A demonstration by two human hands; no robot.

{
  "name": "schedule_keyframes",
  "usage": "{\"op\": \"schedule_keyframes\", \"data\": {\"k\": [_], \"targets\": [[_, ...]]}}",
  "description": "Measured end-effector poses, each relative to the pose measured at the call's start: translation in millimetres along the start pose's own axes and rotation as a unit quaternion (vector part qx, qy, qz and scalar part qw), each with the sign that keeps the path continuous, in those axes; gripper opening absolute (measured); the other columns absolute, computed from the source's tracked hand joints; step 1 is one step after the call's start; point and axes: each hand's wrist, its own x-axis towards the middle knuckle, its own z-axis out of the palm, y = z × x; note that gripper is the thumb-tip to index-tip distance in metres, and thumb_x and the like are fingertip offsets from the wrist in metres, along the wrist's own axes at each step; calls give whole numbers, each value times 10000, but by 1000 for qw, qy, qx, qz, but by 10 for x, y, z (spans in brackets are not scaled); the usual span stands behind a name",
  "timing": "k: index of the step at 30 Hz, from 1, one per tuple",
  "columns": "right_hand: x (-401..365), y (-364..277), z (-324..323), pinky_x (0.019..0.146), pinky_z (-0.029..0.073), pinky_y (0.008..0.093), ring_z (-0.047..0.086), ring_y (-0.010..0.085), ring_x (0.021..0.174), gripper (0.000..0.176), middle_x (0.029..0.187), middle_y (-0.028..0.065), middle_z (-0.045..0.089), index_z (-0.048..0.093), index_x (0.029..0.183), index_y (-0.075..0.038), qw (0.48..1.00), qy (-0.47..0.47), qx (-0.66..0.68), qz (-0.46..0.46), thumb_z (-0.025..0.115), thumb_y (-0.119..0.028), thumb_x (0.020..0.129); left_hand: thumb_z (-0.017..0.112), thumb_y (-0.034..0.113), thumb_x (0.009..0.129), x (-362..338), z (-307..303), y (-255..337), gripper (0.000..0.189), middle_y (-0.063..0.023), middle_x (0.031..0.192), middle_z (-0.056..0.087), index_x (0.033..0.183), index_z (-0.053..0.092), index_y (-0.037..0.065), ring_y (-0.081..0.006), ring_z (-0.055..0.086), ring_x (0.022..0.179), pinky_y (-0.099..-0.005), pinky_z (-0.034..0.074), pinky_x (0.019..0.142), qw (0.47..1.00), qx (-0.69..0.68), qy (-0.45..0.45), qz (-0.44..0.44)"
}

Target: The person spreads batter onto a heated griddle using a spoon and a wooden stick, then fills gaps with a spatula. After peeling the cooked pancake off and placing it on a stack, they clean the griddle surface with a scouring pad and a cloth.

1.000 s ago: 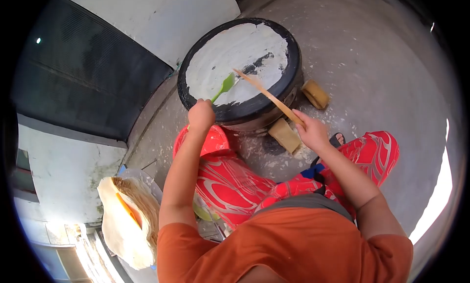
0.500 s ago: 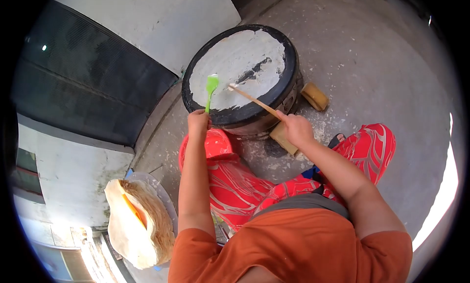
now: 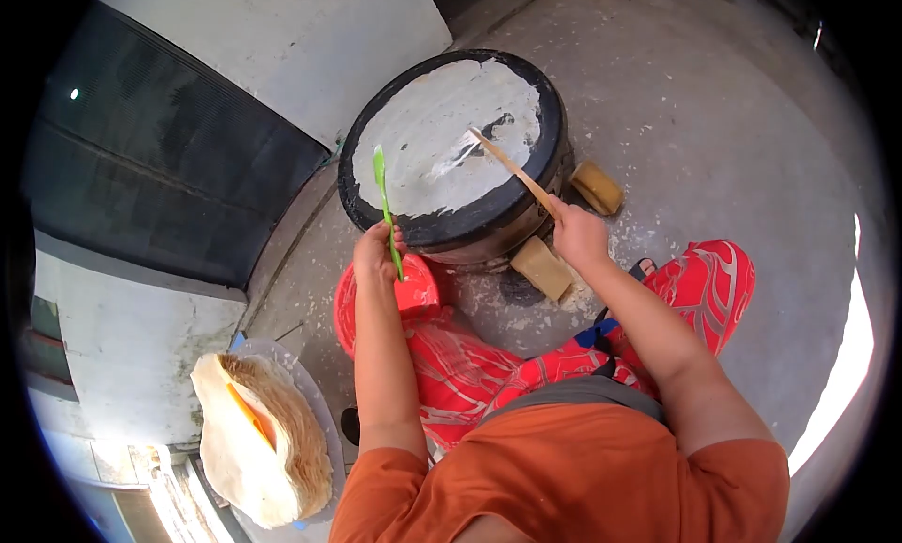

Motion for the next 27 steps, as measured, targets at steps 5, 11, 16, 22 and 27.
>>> {"op": "schedule_keyframes", "data": {"k": [5,11,16,22,27], "targets": [[-114,-31,-40,562,458,412,568,286,657,382,717,86,540,579,1093,-181,997,-14,3,-73,505,-85,731,403,42,869,-32,37,5,153,-74,737,507,979,491,-16,-129,466,559,-226,399,438,1000,-14,-6,-2],[83,235,-58,547,453,410,565,296,634,372,726,85,546,584,1085,-184,998,57,-14,23,520,-88,732,398,38,871,-112,31,22,156,-63,735,504,982,496,-9,-123,464,556,-224,400,438,1000,-9,-21,-13],[-115,136,-77,545,452,406,558,294,612,377,709,83,534,588,1079,-182,996,10,-37,-75,527,-80,720,408,46,873,-138,20,35,153,-58,727,508,981,505,-2,-121,469,553,-222,404,439,1000,-16,-15,-8],[44,343,-201,661,474,403,588,313,763,365,856,123,593,553,1145,-157,991,-25,-52,122,495,-127,786,411,48,873,-174,38,36,155,-60,715,516,985,506,-3,-119,470,548,-217,401,436,1000,6,-7,-12],[202,723,42,784,453,390,563,354,900,329,1017,169,584,535,1161,-130,983,-19,150,107,459,-228,856,408,41,870,-149,25,46,155,-67,717,517,977,507,-11,-119,468,538,-211,401,431,1000,-13,-16,-3]]}}
